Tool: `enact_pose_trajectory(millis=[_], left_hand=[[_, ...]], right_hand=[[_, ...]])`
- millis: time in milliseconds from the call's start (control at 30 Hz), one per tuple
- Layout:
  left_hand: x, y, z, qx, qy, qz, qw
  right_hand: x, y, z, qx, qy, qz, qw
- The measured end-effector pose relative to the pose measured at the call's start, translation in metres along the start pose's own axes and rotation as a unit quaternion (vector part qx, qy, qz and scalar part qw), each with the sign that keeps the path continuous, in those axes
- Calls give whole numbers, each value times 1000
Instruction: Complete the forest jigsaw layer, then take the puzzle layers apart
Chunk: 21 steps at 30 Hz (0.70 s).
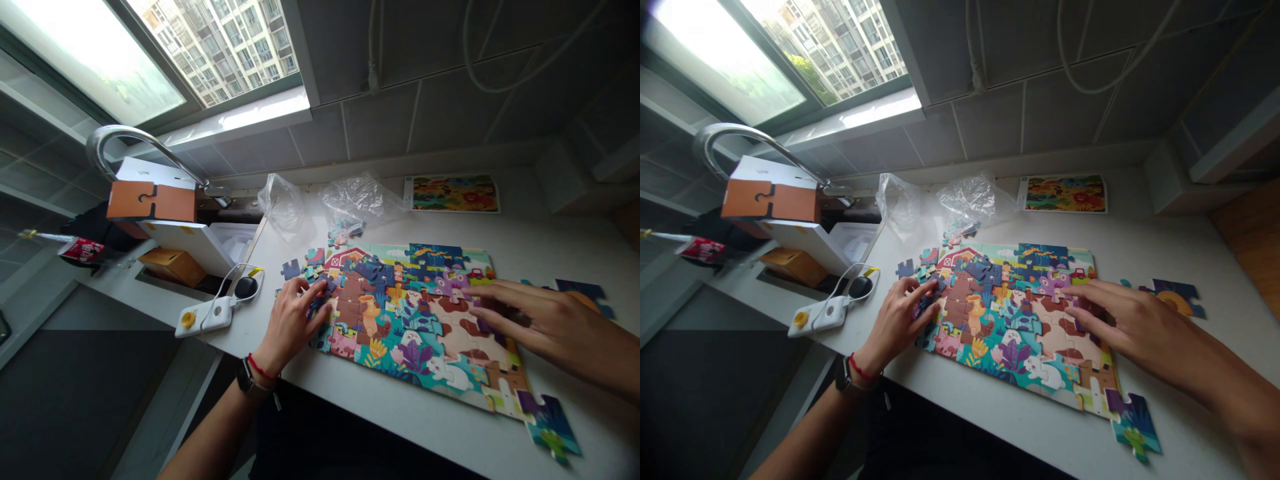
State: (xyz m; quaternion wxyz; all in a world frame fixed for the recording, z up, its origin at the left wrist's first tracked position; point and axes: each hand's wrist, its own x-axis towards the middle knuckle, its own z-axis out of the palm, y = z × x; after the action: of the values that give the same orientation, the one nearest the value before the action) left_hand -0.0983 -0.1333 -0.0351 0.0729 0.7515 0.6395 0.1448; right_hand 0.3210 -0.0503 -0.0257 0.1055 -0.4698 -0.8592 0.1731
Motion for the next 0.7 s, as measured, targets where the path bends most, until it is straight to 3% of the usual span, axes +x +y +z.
enact_pose_trajectory(millis=[400, 700], left_hand=[[-6, -4, -2, -3, 18, -12, 1000], [-6, -17, 0, -33, -19, 70, 997]], right_hand=[[-4, 6, 7, 15, -4, -6, 1000], [-1, 1, 3, -2, 15, -20, 1000]])
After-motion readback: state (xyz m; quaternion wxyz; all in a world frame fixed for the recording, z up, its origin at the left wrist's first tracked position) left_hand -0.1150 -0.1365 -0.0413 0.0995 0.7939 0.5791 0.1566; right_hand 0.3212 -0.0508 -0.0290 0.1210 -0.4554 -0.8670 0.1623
